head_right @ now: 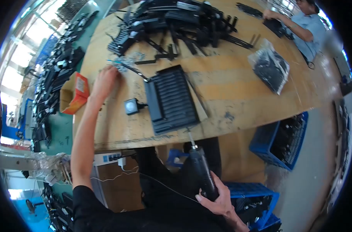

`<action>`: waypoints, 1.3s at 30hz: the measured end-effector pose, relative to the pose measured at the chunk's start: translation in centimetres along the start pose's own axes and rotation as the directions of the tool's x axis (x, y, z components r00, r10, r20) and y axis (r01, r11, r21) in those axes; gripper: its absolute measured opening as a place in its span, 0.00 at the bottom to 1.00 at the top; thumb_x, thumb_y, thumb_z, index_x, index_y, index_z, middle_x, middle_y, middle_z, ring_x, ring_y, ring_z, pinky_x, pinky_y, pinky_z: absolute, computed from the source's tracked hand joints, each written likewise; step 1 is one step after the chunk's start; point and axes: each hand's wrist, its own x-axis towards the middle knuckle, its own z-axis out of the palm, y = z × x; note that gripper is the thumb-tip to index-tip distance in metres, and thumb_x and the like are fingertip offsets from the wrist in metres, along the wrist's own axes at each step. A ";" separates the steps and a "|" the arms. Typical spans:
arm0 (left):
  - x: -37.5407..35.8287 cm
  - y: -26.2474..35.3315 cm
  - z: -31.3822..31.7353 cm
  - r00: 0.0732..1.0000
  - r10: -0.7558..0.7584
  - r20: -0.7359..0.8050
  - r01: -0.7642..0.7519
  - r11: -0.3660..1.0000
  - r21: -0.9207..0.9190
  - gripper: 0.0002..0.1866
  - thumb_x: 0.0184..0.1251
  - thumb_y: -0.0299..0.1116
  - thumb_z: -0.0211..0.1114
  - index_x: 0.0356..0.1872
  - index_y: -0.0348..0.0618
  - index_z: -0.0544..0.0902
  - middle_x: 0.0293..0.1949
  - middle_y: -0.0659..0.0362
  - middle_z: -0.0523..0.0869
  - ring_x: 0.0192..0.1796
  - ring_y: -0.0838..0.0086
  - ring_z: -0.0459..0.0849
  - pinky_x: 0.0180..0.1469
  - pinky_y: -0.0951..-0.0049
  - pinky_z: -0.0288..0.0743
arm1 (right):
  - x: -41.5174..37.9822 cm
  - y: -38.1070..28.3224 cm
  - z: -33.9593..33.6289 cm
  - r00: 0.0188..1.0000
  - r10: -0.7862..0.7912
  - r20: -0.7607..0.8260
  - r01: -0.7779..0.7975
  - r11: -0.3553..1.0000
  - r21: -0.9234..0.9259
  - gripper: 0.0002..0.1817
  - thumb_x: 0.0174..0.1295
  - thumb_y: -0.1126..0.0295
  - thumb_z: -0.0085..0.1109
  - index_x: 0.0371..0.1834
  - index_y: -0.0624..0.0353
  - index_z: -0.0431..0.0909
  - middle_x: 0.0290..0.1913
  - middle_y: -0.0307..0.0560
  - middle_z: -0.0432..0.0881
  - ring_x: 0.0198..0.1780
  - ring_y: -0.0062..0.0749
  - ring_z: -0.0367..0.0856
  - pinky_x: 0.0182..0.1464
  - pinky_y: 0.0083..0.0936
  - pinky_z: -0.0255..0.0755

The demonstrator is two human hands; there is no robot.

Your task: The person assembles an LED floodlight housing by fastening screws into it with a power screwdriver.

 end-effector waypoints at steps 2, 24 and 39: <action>0.6 0.7 -0.8 1.000 -0.010 0.014 0.011 0.998 -0.068 0.07 0.75 0.27 0.60 0.44 0.36 0.84 0.46 0.44 0.87 0.52 0.46 0.87 0.56 0.49 0.80 | -0.9 -0.2 -0.2 0.999 0.031 -0.006 -0.031 0.999 -0.026 0.51 0.56 0.67 0.81 0.81 0.73 0.63 0.44 0.43 0.87 0.47 0.23 0.85 0.55 0.25 0.78; -7.4 24.4 -8.9 0.998 -0.012 -0.054 -0.034 0.631 -0.775 0.04 0.68 0.26 0.72 0.42 0.42 0.90 0.57 0.59 0.92 0.69 0.61 0.82 0.76 0.52 0.62 | 1.1 -1.4 1.0 0.988 0.039 0.148 -0.073 0.970 0.232 0.49 0.60 0.75 0.73 0.84 0.71 0.56 0.35 0.44 0.84 0.26 0.18 0.81 0.29 0.18 0.75; -5.5 23.6 -10.1 0.990 -0.111 -0.082 0.013 0.668 -0.744 0.11 0.73 0.20 0.65 0.53 0.37 0.89 0.57 0.49 0.91 0.60 0.55 0.89 0.65 0.61 0.78 | 1.6 -0.2 1.3 0.994 0.012 0.106 -0.024 0.993 0.116 0.47 0.60 0.72 0.78 0.82 0.69 0.63 0.54 0.42 0.84 0.50 0.20 0.83 0.55 0.21 0.78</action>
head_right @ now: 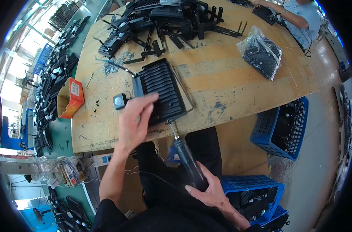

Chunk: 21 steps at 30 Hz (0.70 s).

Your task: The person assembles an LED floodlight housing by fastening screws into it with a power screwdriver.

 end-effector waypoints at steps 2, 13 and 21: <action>3.6 -0.6 0.4 0.986 0.155 -0.063 -0.152 0.987 0.057 0.11 0.75 0.20 0.64 0.53 0.35 0.89 0.56 0.48 0.91 0.57 0.53 0.89 0.61 0.60 0.81 | 0.5 -0.3 0.0 1.000 -0.009 -0.029 0.007 0.999 -0.048 0.48 0.59 0.70 0.79 0.82 0.70 0.63 0.61 0.46 0.84 0.60 0.24 0.81 0.65 0.24 0.74; 8.4 -4.4 5.4 1.000 -0.014 -0.009 0.017 0.854 0.520 0.25 0.84 0.56 0.56 0.67 0.51 0.83 0.59 0.43 0.85 0.64 0.46 0.80 0.63 0.43 0.73 | 1.9 -0.2 0.4 0.986 -0.167 0.025 0.168 0.951 -0.258 0.51 0.57 0.70 0.78 0.83 0.70 0.62 0.44 0.40 0.85 0.42 0.20 0.83 0.49 0.22 0.78; 7.5 -3.3 5.2 0.993 -0.104 -0.062 0.121 0.827 0.549 0.23 0.83 0.54 0.57 0.66 0.53 0.84 0.52 0.43 0.85 0.58 0.47 0.81 0.60 0.44 0.72 | 1.2 -1.2 0.9 0.986 -0.153 0.060 0.164 0.928 -0.334 0.49 0.58 0.74 0.77 0.83 0.67 0.60 0.57 0.56 0.90 0.56 0.35 0.91 0.63 0.29 0.80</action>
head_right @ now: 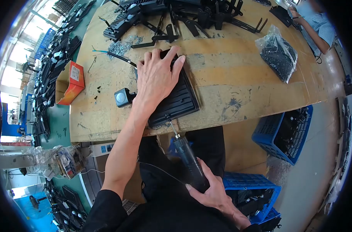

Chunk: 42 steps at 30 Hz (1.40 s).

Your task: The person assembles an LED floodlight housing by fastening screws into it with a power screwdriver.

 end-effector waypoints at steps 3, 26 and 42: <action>0.0 0.1 0.0 1.000 -0.002 -0.007 0.002 1.000 0.002 0.24 0.83 0.54 0.57 0.66 0.52 0.84 0.52 0.42 0.85 0.58 0.47 0.81 0.61 0.44 0.71 | 0.1 -0.6 0.4 0.999 -0.038 -0.021 0.035 0.994 -0.105 0.50 0.60 0.72 0.76 0.84 0.65 0.58 0.56 0.59 0.90 0.55 0.42 0.93 0.61 0.33 0.82; -0.1 0.0 0.0 1.000 -0.002 -0.002 0.002 0.999 -0.052 0.23 0.82 0.50 0.58 0.66 0.51 0.85 0.53 0.42 0.84 0.59 0.47 0.80 0.63 0.43 0.69 | -0.5 -1.8 2.1 0.995 0.049 -0.083 -0.055 0.996 -0.066 0.46 0.61 0.75 0.74 0.83 0.69 0.61 0.59 0.58 0.89 0.56 0.36 0.91 0.63 0.30 0.81; -0.3 0.2 0.0 0.998 0.016 -0.056 -0.019 0.999 -0.047 0.22 0.81 0.49 0.58 0.65 0.50 0.86 0.51 0.41 0.84 0.57 0.46 0.81 0.62 0.44 0.70 | 0.0 -1.3 1.3 0.943 0.235 0.237 -0.333 0.703 0.628 0.44 0.66 0.73 0.70 0.84 0.65 0.58 0.35 0.45 0.81 0.23 0.24 0.80 0.24 0.22 0.74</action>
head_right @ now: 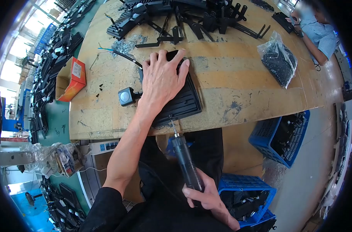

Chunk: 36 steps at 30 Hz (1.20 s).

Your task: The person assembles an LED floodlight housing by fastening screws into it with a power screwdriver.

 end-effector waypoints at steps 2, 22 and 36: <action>-0.1 0.0 0.0 1.000 0.010 0.010 -0.010 1.000 0.029 0.22 0.81 0.49 0.58 0.65 0.51 0.86 0.51 0.41 0.84 0.57 0.46 0.81 0.62 0.44 0.70 | 0.2 -0.2 -0.9 0.984 0.033 0.175 -0.085 0.951 0.296 0.44 0.66 0.71 0.69 0.84 0.65 0.58 0.35 0.47 0.81 0.22 0.27 0.80 0.23 0.23 0.74; -10.3 4.7 -6.9 0.961 0.234 0.147 -0.217 0.969 -0.119 0.53 0.44 0.55 0.84 0.71 0.37 0.73 0.74 0.36 0.70 0.79 0.35 0.65 0.80 0.35 0.58 | -4.1 3.0 -7.8 0.924 -0.379 0.049 0.363 0.910 0.198 0.32 0.71 0.65 0.66 0.74 0.64 0.69 0.30 0.43 0.79 0.20 0.28 0.78 0.19 0.23 0.69; -16.7 2.7 -12.4 0.878 0.365 -0.309 -0.372 0.927 0.038 0.28 0.67 0.37 0.66 0.64 0.27 0.78 0.67 0.38 0.81 0.70 0.48 0.82 0.76 0.49 0.73 | 0.4 -3.2 -3.0 0.800 -0.598 -0.045 0.557 0.769 -0.313 0.19 0.81 0.51 0.57 0.47 0.57 0.81 0.28 0.37 0.80 0.20 0.20 0.69 0.21 0.19 0.65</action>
